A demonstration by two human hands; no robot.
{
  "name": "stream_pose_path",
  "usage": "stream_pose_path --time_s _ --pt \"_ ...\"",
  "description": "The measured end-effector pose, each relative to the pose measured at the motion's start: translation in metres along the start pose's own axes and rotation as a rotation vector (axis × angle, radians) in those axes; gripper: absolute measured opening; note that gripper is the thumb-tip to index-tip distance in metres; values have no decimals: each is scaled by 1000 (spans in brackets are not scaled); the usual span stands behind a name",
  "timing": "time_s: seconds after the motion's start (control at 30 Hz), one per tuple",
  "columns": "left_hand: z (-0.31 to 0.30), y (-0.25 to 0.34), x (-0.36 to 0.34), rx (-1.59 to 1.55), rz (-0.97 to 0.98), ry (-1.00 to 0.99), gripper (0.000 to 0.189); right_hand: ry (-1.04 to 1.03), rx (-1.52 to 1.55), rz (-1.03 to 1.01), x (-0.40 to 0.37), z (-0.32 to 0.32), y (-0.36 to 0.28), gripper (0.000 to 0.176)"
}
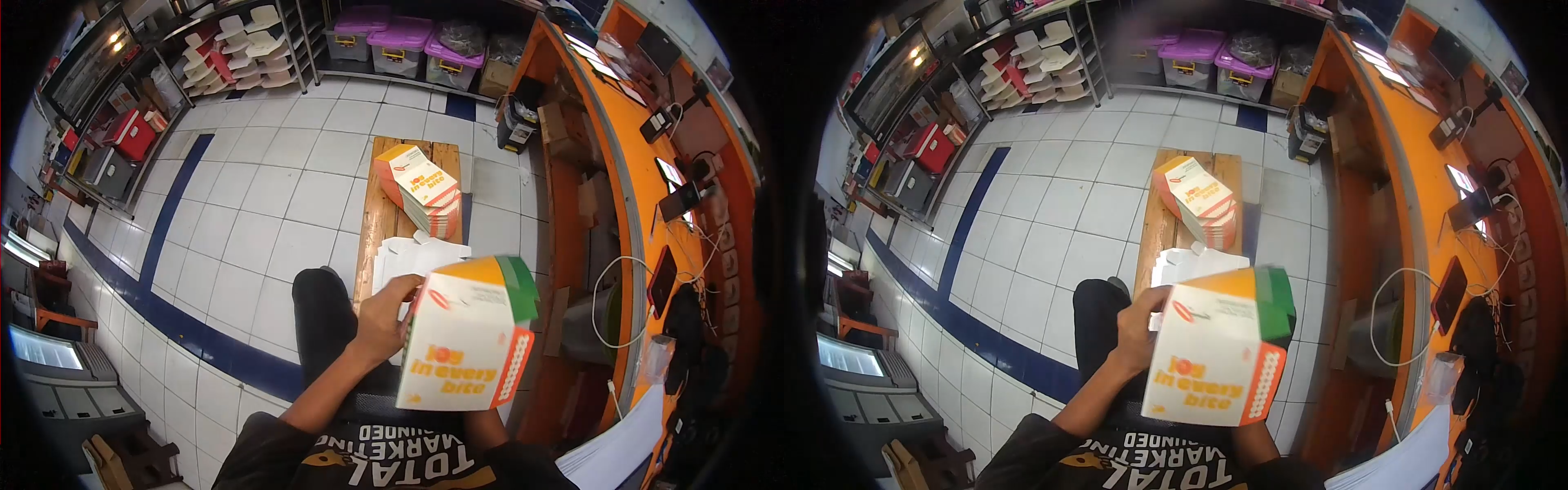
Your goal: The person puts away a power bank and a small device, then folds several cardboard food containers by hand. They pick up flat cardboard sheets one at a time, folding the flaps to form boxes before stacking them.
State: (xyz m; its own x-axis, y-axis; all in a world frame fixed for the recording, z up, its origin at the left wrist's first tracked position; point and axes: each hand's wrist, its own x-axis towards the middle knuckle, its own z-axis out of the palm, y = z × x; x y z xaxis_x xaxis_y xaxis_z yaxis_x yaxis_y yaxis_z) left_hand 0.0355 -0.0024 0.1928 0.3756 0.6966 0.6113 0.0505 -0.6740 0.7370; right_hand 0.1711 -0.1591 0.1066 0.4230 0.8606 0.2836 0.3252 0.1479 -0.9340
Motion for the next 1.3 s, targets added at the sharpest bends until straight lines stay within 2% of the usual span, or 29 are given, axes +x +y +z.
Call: stream_pose_path --time_s 0.03,0.07,0.17,0.2,0.27,0.33,0.53,0.57,0.6,0.63,0.67,0.7,0.93,1.03,1.17,1.3 --pt "3 -2 -2 13 -26 -56 30 -2 -4 2 -9 -1 -3 47" --pt "6 -7 -3 73 88 -30 31 -4 -9 5 -4 -2 -1 47" --pt "7 -5 -5 99 99 -28 29 4 -24 15 1 -5 -2 47" --pt "8 -6 -6 74 59 -48 27 5 -28 21 18 4 -6 47" --pt "8 -4 -8 49 21 -68 25 7 -35 28 -3 -5 -5 46" --pt "8 -1 -8 -38 -137 -97 25 11 -43 31 -2 -5 -9 46" --pt "9 -5 -7 -19 -124 -90 19 13 -63 47 4 -8 -9 45" --pt "8 -6 -7 -19 -122 -89 19 13 -67 48 12 -12 -9 45" --pt "6 -6 -7 -51 -150 -119 18 13 -70 51 121 20 -22 45" --pt "4 -7 -7 -83 -179 -149 17 13 -74 53 116 19 -22 44" --pt "4 -7 -6 -84 -178 -149 17 14 -79 56 14 -14 -10 44" --pt "4 -7 -5 -123 -213 -163 16 16 -83 60 11 -16 -10 44" --pt "-2 -6 2 -268 -325 -198 12 24 -106 81 3 -15 -14 43" --pt "-3 -5 3 -313 -355 -215 12 28 -115 84 33 -18 -16 43" --pt "4 -6 -2 -277 -311 -182 11 33 -128 93 67 1 -24 42" --pt "9 -7 -6 -303 -327 -151 7 36 -142 104 69 -2 -26 41"
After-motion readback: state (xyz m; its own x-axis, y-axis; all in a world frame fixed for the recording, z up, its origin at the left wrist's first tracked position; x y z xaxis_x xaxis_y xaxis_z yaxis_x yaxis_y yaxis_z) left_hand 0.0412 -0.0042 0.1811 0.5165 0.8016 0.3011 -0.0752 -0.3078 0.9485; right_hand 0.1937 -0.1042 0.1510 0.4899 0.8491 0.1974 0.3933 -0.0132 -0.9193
